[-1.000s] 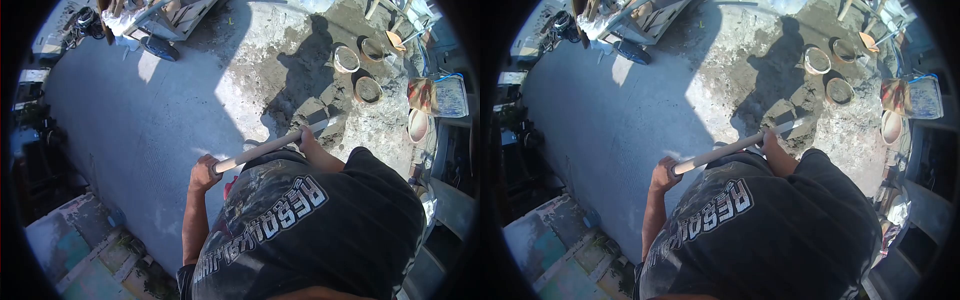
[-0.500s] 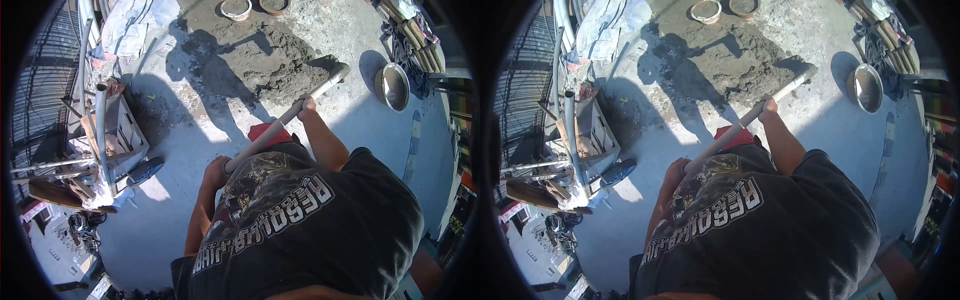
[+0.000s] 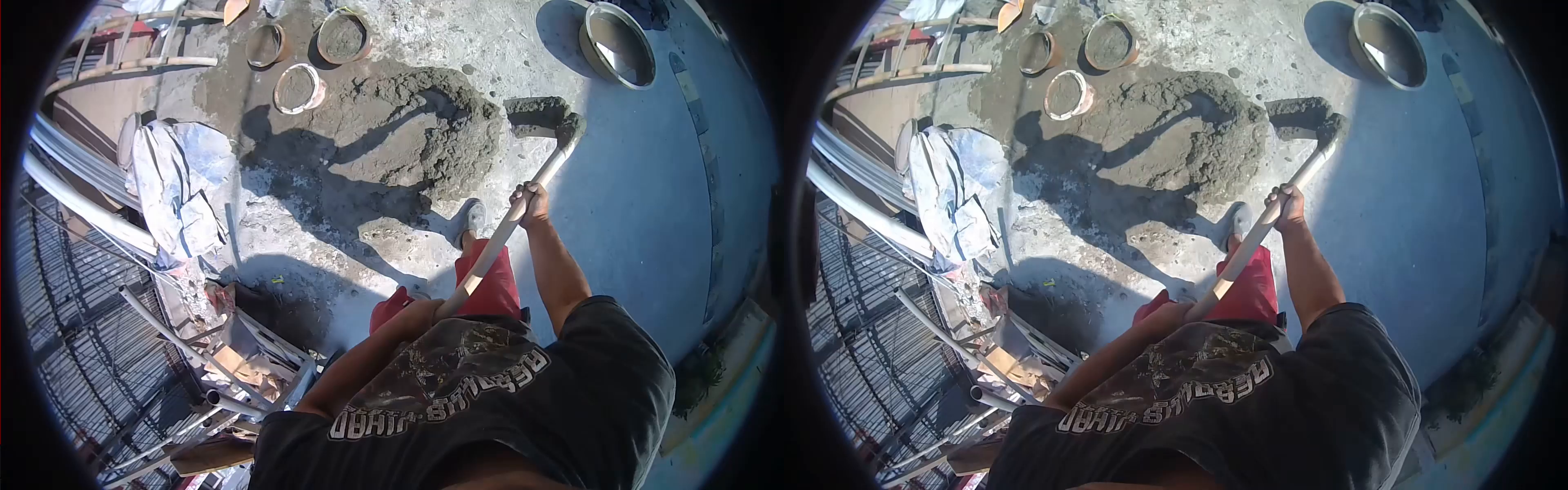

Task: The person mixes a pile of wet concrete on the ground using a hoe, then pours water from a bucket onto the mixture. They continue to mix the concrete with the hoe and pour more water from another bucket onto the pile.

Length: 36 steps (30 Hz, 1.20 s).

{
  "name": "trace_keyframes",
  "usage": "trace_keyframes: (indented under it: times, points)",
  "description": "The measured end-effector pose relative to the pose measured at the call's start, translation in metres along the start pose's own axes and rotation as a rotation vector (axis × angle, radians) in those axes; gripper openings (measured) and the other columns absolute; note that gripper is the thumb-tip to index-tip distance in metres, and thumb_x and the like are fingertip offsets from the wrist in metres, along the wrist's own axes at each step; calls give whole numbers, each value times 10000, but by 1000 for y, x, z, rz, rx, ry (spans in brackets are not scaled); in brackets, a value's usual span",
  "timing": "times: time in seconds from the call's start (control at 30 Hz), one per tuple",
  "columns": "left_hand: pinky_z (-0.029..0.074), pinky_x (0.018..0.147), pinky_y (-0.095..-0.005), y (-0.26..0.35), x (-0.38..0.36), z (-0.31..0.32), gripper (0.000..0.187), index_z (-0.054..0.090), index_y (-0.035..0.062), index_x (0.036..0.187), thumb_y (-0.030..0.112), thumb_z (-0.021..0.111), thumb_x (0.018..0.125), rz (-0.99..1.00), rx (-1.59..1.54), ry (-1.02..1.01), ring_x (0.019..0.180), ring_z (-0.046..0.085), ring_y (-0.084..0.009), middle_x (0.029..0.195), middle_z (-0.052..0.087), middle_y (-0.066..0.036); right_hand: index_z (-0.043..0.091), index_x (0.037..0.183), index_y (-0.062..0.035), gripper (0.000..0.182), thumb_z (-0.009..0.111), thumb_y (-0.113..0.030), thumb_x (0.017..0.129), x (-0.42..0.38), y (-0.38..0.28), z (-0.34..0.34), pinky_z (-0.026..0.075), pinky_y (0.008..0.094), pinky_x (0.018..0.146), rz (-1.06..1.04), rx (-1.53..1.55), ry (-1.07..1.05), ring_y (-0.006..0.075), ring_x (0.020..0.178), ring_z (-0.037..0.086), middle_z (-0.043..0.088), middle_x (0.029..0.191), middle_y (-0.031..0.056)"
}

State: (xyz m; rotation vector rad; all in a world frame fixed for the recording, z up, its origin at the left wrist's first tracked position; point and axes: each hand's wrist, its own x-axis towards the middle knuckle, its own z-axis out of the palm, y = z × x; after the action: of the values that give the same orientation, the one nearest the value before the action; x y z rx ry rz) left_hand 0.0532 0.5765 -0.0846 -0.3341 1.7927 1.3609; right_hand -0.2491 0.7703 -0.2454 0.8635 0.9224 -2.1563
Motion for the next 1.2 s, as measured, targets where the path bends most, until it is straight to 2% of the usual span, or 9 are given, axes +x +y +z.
trace_keyframes:
  times: [0.13,0.33,0.43,0.53,0.77,0.8,0.87,1.03,1.2]
  points:
    - [502,752,-496,-8,81,-54,295,573,38,1005,121,635,729,-104,280,137,864,637,-409,880,657,-212,507,874,-82,202,568,-177,706,126,10,6,472,344,603,-5,61,-124,214,614,506,513,707,71]
    - [503,802,-461,-84,237,-227,298,595,69,1019,136,664,736,-95,585,427,925,641,-360,959,662,-177,562,945,-20,198,524,-207,891,353,58,78,515,384,589,-242,-144,123,250,615,548,549,731,106]
    - [508,784,-461,-121,291,-313,316,606,62,1035,125,663,730,-78,618,412,897,643,-377,943,665,-187,606,881,-14,191,598,-203,857,494,100,94,506,395,555,-295,-430,434,248,586,571,585,711,119]
    - [508,778,-457,-188,318,-375,347,605,41,1028,127,691,704,-3,593,315,881,638,-396,914,659,-212,617,845,-11,163,612,-173,830,499,143,137,505,387,551,-133,-714,623,239,600,611,619,723,112]
    - [515,809,-437,-348,176,-437,537,580,-45,1156,86,737,658,10,537,121,928,631,-409,973,653,-243,580,955,19,310,693,-189,755,423,368,154,547,391,599,-19,-848,1054,236,656,677,658,812,118]
    - [514,839,-435,-374,151,-440,478,602,0,1122,87,716,666,47,546,182,968,630,-369,1022,653,-208,403,1222,-2,636,737,-235,733,411,395,160,539,405,861,106,-800,1010,339,1005,649,629,1080,210]
    - [512,812,-455,-392,107,-461,379,611,1,1040,95,683,680,-36,617,122,926,630,-387,971,652,-208,394,1199,-14,599,722,-231,746,373,451,191,521,420,897,156,-756,960,362,1025,640,623,1094,228]
    - [514,722,-489,-497,-7,-456,186,602,75,871,134,671,709,-330,731,228,809,637,-394,832,640,-162,411,1136,-44,520,726,-170,742,323,636,192,522,419,754,88,-490,802,321,849,653,610,946,182]
    - [515,687,-494,-497,13,-412,164,611,94,890,157,650,744,-371,741,143,785,642,-366,858,636,-135,422,1041,-49,411,662,-5,710,278,567,185,494,361,527,-17,-300,643,227,624,606,546,801,109]
